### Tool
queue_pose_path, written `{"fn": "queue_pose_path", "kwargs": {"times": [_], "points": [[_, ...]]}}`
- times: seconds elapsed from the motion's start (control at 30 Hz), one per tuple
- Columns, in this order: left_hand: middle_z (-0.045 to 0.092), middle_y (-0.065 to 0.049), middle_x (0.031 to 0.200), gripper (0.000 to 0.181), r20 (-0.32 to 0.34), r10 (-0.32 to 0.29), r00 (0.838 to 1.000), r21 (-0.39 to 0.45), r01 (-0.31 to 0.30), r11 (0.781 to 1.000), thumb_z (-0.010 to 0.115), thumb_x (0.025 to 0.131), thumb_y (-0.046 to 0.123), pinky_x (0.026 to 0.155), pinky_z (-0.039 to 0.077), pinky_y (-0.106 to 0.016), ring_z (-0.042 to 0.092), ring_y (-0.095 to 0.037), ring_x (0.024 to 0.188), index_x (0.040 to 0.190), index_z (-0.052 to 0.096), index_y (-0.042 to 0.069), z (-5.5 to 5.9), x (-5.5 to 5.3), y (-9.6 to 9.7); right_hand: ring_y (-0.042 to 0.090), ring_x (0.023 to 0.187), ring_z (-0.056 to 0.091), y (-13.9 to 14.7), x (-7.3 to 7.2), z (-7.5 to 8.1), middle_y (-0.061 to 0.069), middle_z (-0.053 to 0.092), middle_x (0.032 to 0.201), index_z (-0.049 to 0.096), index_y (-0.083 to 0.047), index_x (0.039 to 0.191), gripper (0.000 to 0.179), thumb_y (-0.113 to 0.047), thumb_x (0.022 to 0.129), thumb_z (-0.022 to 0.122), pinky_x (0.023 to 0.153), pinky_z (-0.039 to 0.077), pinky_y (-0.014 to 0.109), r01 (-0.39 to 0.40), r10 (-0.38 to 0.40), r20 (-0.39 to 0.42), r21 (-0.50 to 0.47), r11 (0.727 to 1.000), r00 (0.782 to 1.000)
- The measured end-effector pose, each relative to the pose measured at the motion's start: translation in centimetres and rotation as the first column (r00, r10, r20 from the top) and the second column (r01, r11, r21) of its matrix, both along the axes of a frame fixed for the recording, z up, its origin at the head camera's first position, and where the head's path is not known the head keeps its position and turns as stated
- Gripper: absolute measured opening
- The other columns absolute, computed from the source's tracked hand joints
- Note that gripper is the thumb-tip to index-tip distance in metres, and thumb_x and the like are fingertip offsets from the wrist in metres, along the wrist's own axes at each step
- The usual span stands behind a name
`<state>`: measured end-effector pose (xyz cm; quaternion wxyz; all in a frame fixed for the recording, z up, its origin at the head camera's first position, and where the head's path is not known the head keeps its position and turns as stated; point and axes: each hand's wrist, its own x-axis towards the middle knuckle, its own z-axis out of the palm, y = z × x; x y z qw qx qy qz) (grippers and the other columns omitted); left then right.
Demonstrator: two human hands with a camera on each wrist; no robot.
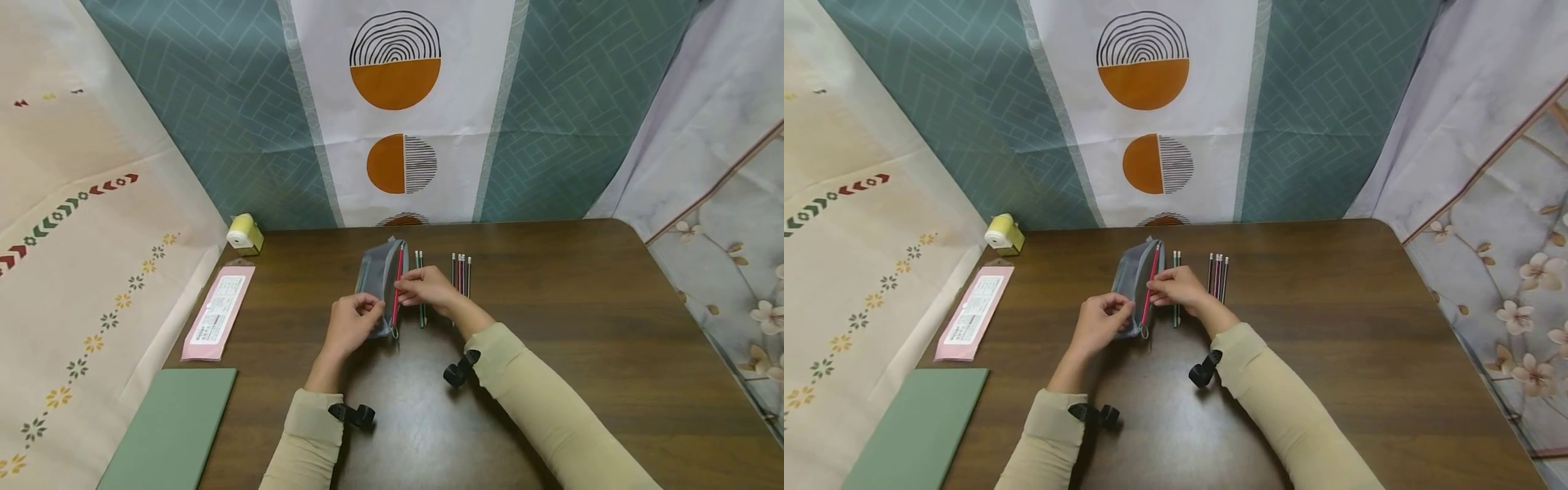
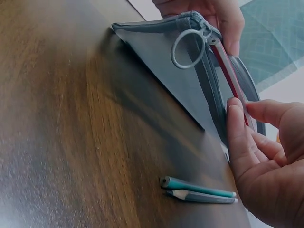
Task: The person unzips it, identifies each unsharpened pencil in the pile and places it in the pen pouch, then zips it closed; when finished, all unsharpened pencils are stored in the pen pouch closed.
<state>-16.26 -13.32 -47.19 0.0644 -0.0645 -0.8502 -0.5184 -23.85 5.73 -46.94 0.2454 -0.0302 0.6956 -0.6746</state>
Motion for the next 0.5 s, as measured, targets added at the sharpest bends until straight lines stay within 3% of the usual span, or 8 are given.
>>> {"fn": "queue_pose_path", "kwargs": {"times": [0.13,0.37,0.5], "points": [[0.067,-0.003,0.067,0.011,-0.023,-0.012,1.0,-0.005,0.012,1.0,0.07,0.09,0.007,0.047,0.048,-0.025,0.061,-0.01,0.053,0.084,0.073,-0.001,0.0,-0.1,0.0,0.014,0.069,0.068,-0.4,0.0,0.0,0.011,0.069,0.087,0.064,0.012,0.119,0.028,-0.007,0.098,0.065,0.064,0.058,0.023,0.009,-0.008,-0.03,0.026,1.0,1.0],[0.069,-0.005,0.07,0.011,0.023,-0.037,0.999,0.004,0.036,0.999,0.071,0.092,0.008,0.049,0.048,-0.024,0.061,-0.009,0.056,0.085,0.074,0.001,0.1,0.0,0.2,0.008,0.055,0.058,-1.0,0.1,-0.4,0.004,0.067,0.071,0.07,0.007,0.115,0.027,-0.012,0.096,0.068,0.051,0.048,0.02,-0.012,0.041,-0.139,0.206,0.978,0.989],[0.069,-0.004,0.07,0.011,0.034,-0.039,0.999,0.007,0.039,0.999,0.07,0.093,0.008,0.049,0.048,-0.024,0.061,-0.009,0.056,0.086,0.074,0.001,0.1,0.0,0.2,0.007,0.054,0.056,-1.1,0.3,-0.4,0.004,0.066,0.069,0.071,0.006,0.114,0.025,-0.012,0.097,0.068,0.05,0.046,0.019,-0.017,0.059,-0.163,0.245,0.969,0.985]]}}
